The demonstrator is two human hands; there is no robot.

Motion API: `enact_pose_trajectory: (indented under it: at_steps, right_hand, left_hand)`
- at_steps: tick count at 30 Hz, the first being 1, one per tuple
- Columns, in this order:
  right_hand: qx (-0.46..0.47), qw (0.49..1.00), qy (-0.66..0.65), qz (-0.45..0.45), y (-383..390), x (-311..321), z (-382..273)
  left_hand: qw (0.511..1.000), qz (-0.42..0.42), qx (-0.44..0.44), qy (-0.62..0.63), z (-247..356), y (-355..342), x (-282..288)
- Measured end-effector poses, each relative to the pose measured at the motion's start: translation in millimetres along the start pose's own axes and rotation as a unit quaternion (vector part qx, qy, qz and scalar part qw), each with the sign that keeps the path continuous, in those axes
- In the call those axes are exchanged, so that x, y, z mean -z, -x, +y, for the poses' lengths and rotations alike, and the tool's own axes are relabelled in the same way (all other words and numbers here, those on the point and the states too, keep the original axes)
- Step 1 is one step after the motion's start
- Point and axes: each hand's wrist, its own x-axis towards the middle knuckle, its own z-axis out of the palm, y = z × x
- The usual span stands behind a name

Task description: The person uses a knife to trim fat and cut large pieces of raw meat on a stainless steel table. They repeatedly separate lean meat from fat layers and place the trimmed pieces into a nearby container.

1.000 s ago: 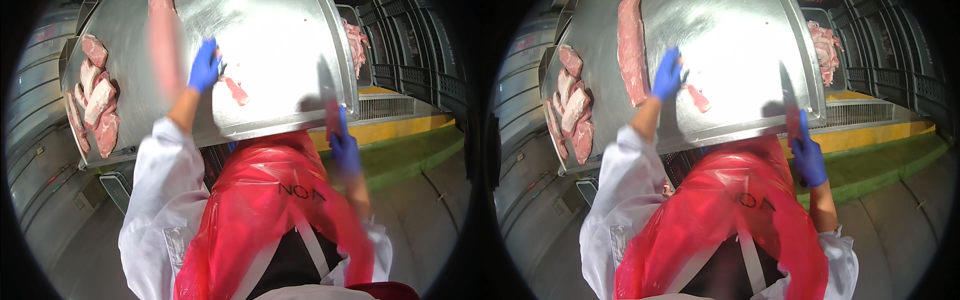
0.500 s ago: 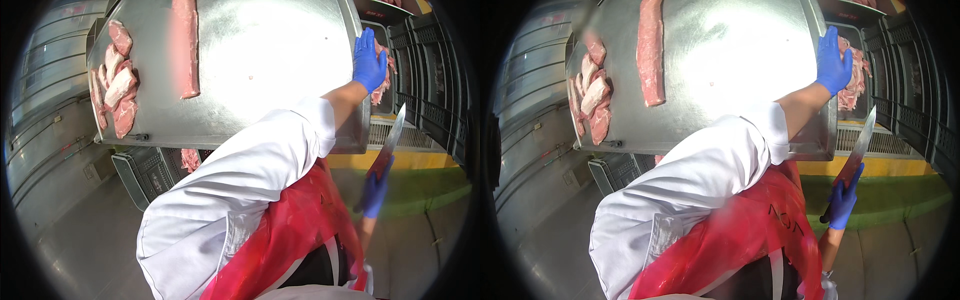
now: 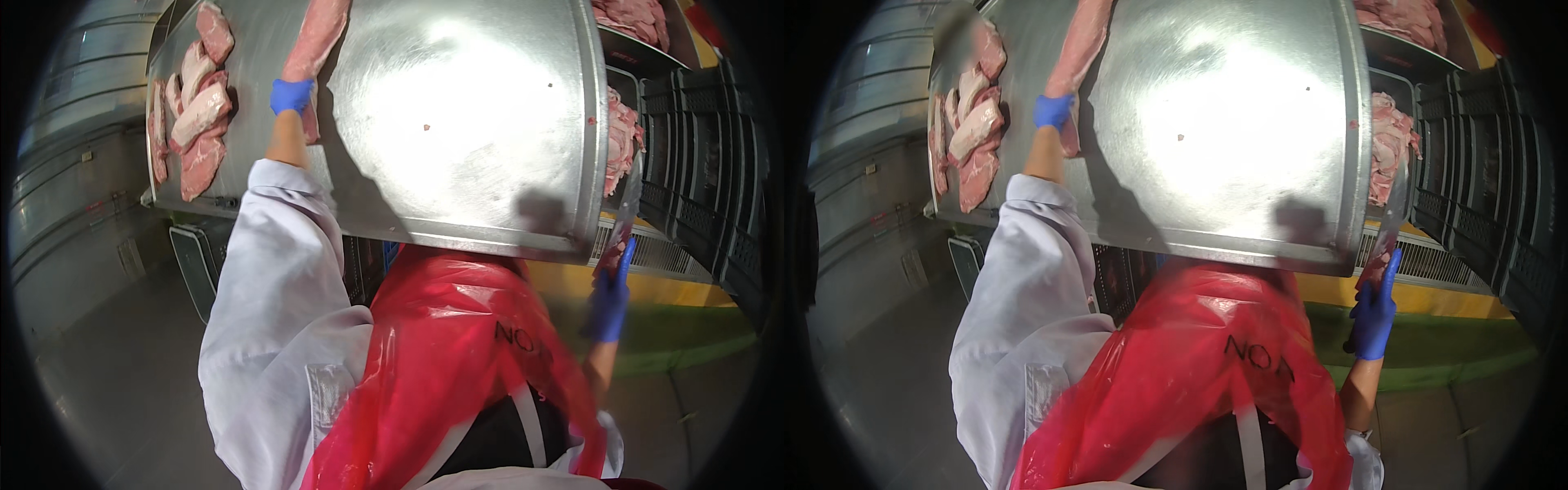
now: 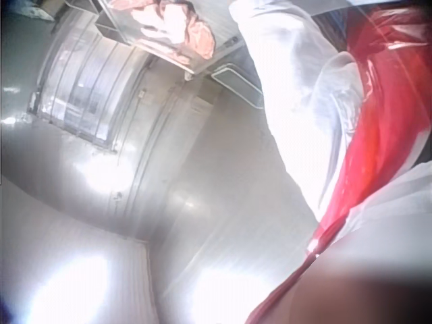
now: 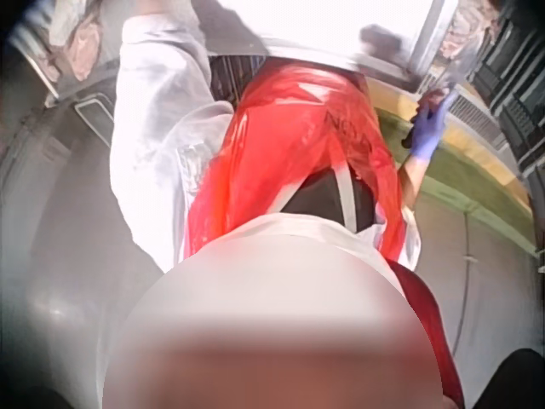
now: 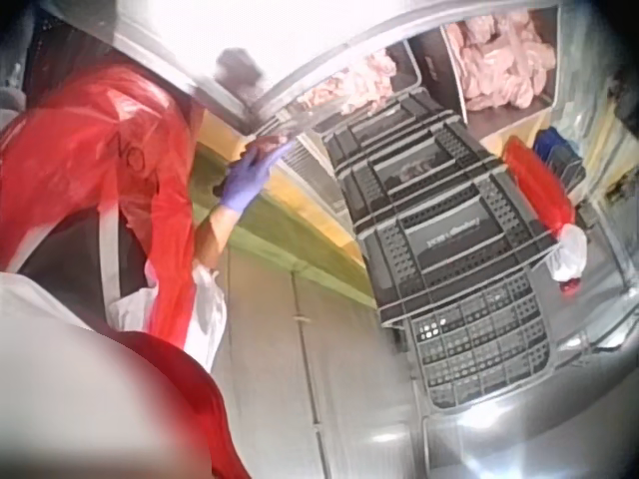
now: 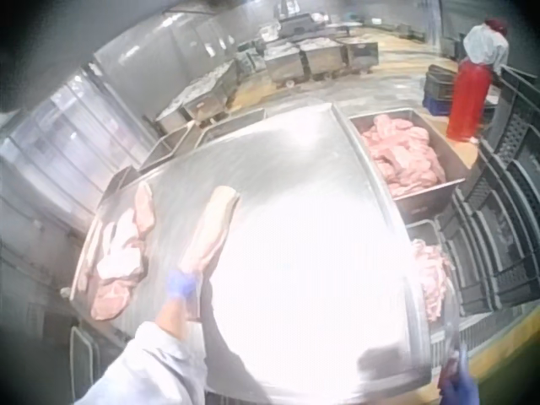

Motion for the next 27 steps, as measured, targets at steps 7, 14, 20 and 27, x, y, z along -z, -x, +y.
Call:
enact_pose_trajectory:
  at_steps: [7,14,20,27]
  right_hand:
    - [0.053,0.998,-0.032,-0.028,-11.2,-35.2,-31.4]
    - [0.122,0.989,-0.079,-0.021,-33.4,-68.3,-58.3]
    - [0.181,0.952,-0.234,-0.075,-98.4,-145.3,-123.2]
    - [0.174,0.942,-0.283,-0.044,-194.4,-215.5,-215.3]
  left_hand:
    - [0.645,-0.264,0.045,0.716,46.1,166.2,-110.1]
    - [0.834,0.114,-0.540,-0.008,95.5,178.4,-41.9]
    - [0.846,0.064,-0.505,-0.158,106.5,129.2,-53.1]
    - [0.850,0.053,-0.498,-0.163,99.5,152.6,-53.6]
